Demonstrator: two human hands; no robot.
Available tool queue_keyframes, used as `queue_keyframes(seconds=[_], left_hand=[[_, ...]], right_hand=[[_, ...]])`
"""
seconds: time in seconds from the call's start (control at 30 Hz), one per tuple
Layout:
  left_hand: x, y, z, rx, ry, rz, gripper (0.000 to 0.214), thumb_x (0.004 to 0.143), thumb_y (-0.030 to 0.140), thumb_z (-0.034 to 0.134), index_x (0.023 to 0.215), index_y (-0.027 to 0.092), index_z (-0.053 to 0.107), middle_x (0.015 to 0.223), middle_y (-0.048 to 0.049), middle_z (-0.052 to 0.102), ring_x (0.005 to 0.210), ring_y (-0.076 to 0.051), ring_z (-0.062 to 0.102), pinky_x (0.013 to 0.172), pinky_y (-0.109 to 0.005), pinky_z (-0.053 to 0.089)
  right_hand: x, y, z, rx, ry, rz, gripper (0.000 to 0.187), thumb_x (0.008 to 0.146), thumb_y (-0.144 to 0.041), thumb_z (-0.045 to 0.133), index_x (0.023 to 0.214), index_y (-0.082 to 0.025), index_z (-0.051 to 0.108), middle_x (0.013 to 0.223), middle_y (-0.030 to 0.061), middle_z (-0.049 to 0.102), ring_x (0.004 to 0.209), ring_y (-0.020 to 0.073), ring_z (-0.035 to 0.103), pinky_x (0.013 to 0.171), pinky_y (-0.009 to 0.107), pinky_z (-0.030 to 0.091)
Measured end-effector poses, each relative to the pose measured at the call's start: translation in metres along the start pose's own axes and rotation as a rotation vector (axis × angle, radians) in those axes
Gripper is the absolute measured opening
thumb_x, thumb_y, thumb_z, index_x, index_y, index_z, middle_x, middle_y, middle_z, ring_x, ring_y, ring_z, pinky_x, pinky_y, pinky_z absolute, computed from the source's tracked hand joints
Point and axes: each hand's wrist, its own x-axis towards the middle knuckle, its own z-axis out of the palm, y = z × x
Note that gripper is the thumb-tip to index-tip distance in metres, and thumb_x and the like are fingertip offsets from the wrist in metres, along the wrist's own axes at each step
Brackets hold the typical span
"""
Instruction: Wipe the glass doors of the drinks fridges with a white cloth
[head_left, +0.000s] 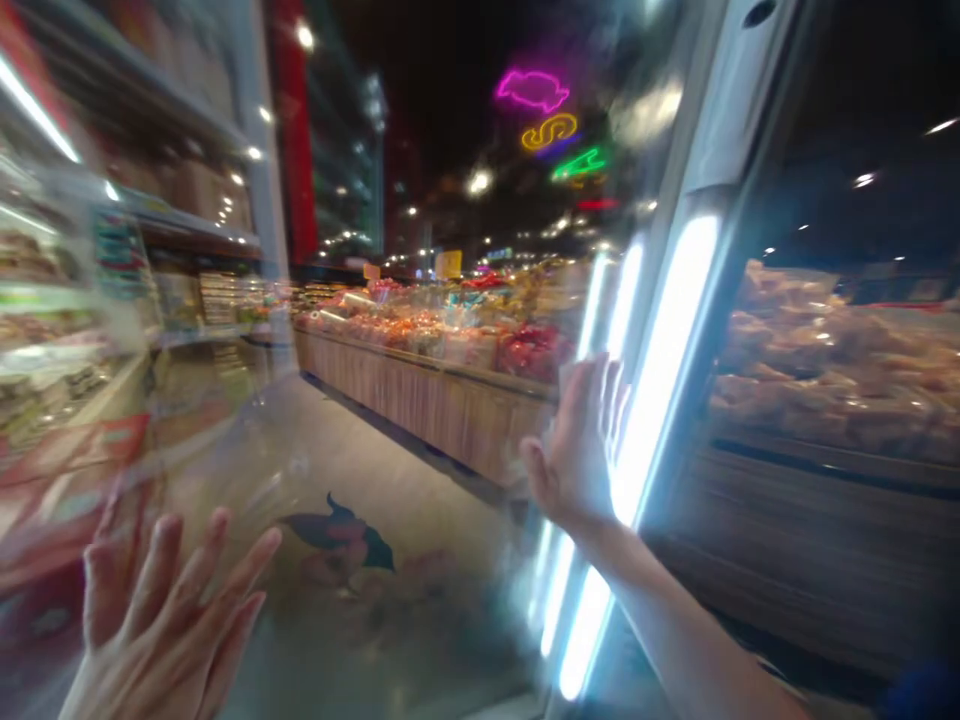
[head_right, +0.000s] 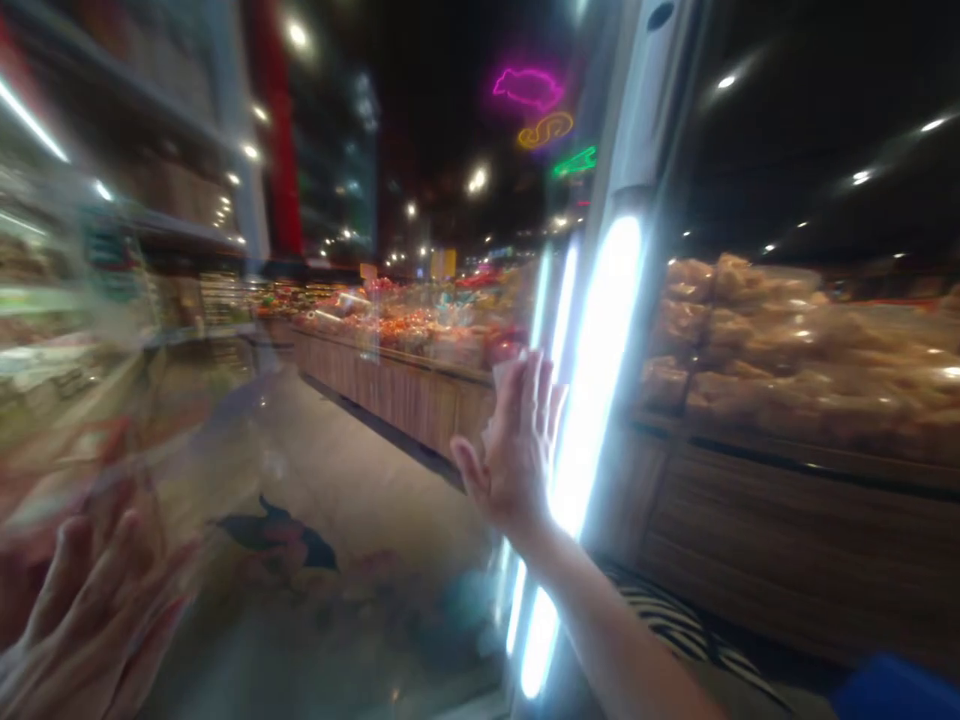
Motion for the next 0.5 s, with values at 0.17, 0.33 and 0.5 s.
queue_keyframes(seconds=[0.17,0.33,0.5], left_hand=[[-0.003,0.01,-0.007,0.164,-0.069,0.16,0.071,0.098,0.027,0.048,0.159,0.047,0.02,0.172,0.0117,0.01,0.16,-0.03,0.006,0.129,-0.065,-0.001],[-0.043,0.005,-0.005,0.204,-0.135,0.083,0.078,0.096,0.023,0.055,0.16,0.047,0.018,0.173,0.0072,0.006,0.16,-0.03,0.003,0.129,-0.066,0.001],[-0.071,-0.001,-0.005,0.208,-0.185,0.007,0.088,0.091,0.021,0.062,0.16,0.05,0.014,0.173,0.0083,0.002,0.16,-0.029,-0.003,0.127,-0.067,-0.002]], right_hand=[[-0.034,-0.014,0.011,0.037,-0.038,0.053,0.086,0.102,-0.053,0.033,0.164,-0.009,-0.008,0.172,0.0148,-0.008,0.158,0.0413,-0.006,0.122,0.076,0.01],[-0.166,-0.051,0.031,0.016,-0.091,-0.137,0.087,0.098,-0.04,0.044,0.164,-0.006,-0.001,0.172,0.0133,-0.005,0.159,0.0331,-0.004,0.124,0.07,0.014],[-0.135,-0.055,0.038,0.05,-0.067,0.039,0.096,0.096,-0.052,0.049,0.164,-0.006,-0.001,0.171,0.018,-0.005,0.156,0.0473,-0.005,0.115,0.084,0.018]])
